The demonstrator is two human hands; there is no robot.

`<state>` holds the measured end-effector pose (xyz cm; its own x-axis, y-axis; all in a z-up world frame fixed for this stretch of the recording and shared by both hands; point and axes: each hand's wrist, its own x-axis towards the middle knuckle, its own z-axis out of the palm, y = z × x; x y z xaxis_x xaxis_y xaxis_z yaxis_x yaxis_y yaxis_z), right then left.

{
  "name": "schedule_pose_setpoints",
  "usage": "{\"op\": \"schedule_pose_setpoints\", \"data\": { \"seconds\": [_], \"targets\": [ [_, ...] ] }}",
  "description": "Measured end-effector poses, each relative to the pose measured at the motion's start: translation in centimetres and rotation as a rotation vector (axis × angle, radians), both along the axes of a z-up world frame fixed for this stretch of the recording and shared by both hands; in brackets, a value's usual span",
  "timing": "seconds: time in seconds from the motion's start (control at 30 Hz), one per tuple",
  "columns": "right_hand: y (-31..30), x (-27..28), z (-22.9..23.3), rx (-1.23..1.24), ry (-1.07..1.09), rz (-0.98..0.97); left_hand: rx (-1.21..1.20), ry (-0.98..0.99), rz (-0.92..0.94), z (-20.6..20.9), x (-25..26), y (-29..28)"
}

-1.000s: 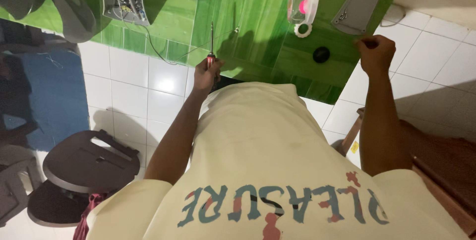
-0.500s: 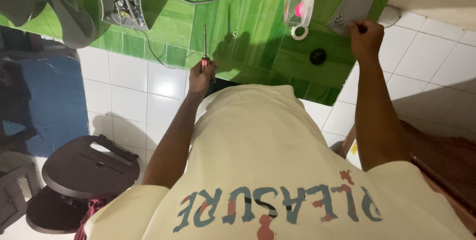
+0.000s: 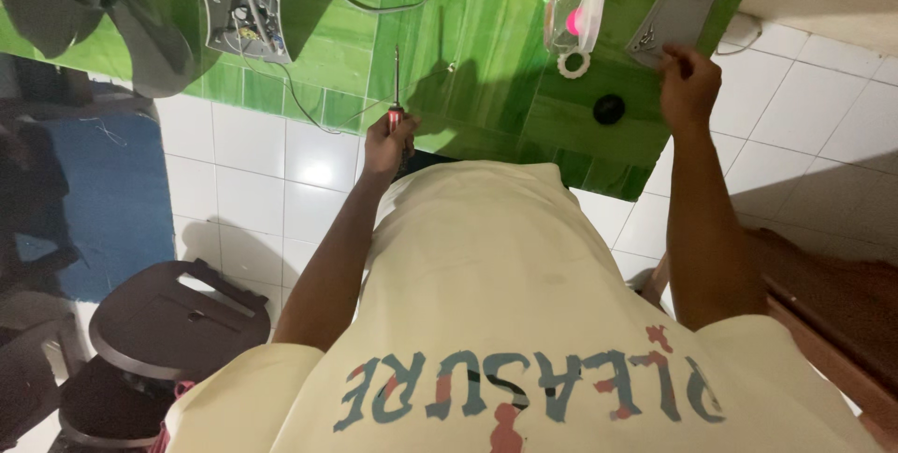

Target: The person uses a screwdriver to remove screws from the back cover of a small white electrical appliance, likely a fan. They remove the cover, place it aside, and then manipulate the internal wiring and components with their hands.

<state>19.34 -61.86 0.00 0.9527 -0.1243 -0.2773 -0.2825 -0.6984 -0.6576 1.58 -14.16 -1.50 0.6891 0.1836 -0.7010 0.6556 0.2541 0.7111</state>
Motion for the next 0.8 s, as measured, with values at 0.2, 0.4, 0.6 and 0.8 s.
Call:
{"op": "schedule_pose_setpoints", "data": {
  "seconds": [0.2,0.4,0.6,0.8],
  "targets": [
    [1.5,-3.0,-0.8,0.056,-0.068,-0.002,-0.013,0.017,-0.014,0.2,0.6,0.4],
    [6.9,-9.5,0.6,0.148,-0.043,-0.005,0.495,-0.089,-0.661,8.8,4.3,-0.6],
    [11.2,-14.0,3.4,0.064,-0.235,0.240,0.385,-0.422,-1.166,26.4,9.9,-4.2],
    [16.3,-16.3,4.3,0.161,0.032,-0.079,-0.095,-1.105,-1.156,40.5,8.2,-1.7]
  ]
}}
